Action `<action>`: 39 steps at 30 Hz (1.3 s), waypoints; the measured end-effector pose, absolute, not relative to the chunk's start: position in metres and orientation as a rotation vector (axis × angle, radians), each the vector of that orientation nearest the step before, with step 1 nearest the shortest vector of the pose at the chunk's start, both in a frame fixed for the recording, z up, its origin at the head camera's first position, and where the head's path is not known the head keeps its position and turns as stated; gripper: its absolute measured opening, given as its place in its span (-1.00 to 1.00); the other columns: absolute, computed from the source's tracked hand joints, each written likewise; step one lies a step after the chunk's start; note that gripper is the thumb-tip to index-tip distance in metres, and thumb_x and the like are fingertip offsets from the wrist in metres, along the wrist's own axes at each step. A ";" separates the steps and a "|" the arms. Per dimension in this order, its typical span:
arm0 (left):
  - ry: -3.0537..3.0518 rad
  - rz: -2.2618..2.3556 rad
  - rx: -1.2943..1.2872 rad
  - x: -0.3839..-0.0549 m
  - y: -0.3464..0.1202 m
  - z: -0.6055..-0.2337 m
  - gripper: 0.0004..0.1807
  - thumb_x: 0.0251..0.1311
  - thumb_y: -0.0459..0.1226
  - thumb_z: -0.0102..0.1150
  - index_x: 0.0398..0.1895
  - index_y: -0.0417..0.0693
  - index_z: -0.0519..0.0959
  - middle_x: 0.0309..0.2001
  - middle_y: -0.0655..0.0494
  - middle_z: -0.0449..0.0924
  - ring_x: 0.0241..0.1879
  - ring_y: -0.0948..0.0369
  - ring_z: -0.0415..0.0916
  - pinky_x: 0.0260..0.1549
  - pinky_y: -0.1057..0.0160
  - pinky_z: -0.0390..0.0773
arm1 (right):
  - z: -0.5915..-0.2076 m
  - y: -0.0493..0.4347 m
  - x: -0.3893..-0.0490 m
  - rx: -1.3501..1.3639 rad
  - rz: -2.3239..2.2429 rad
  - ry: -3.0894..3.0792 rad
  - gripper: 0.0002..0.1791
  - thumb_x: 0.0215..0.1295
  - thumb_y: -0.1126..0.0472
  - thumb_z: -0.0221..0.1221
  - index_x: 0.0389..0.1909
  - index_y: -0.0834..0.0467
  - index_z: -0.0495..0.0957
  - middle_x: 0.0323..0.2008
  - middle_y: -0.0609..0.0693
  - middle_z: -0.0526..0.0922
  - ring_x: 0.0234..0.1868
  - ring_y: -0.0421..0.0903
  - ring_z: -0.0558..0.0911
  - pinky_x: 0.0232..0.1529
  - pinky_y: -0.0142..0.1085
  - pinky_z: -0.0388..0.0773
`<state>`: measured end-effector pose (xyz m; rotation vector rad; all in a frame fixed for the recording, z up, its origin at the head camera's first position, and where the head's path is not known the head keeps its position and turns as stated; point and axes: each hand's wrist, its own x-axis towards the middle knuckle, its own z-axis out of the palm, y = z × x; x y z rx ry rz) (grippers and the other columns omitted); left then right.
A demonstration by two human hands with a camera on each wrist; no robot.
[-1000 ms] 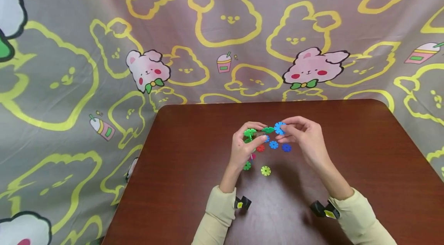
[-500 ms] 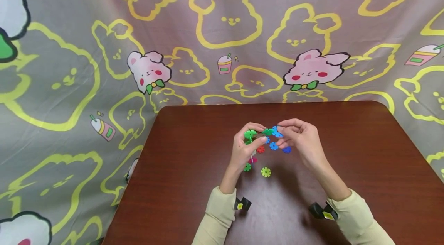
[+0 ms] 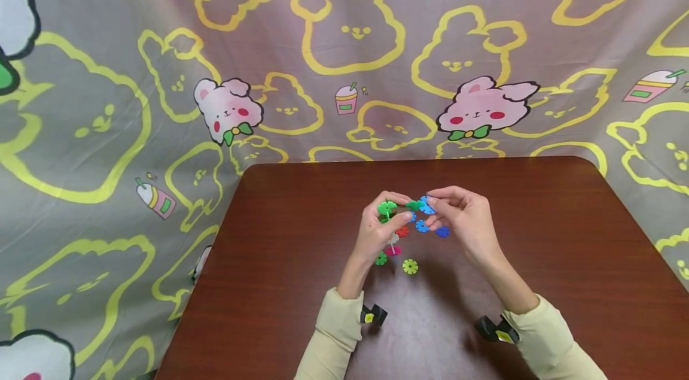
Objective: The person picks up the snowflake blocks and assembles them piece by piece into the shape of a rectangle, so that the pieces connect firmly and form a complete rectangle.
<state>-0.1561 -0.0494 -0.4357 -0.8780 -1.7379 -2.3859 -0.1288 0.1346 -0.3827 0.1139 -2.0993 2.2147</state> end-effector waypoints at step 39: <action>-1.755 -2.450 -0.808 -0.159 -0.056 -0.434 -0.62 0.33 -0.34 0.29 0.01 -0.52 0.46 -0.01 0.15 0.66 -0.09 0.20 0.63 -0.11 0.34 0.63 | -0.392 0.142 -0.130 0.107 2.249 -1.985 -0.70 0.43 0.35 0.26 -0.05 0.56 0.54 -0.52 0.06 0.72 -0.56 -0.12 0.71 -0.47 -0.33 0.68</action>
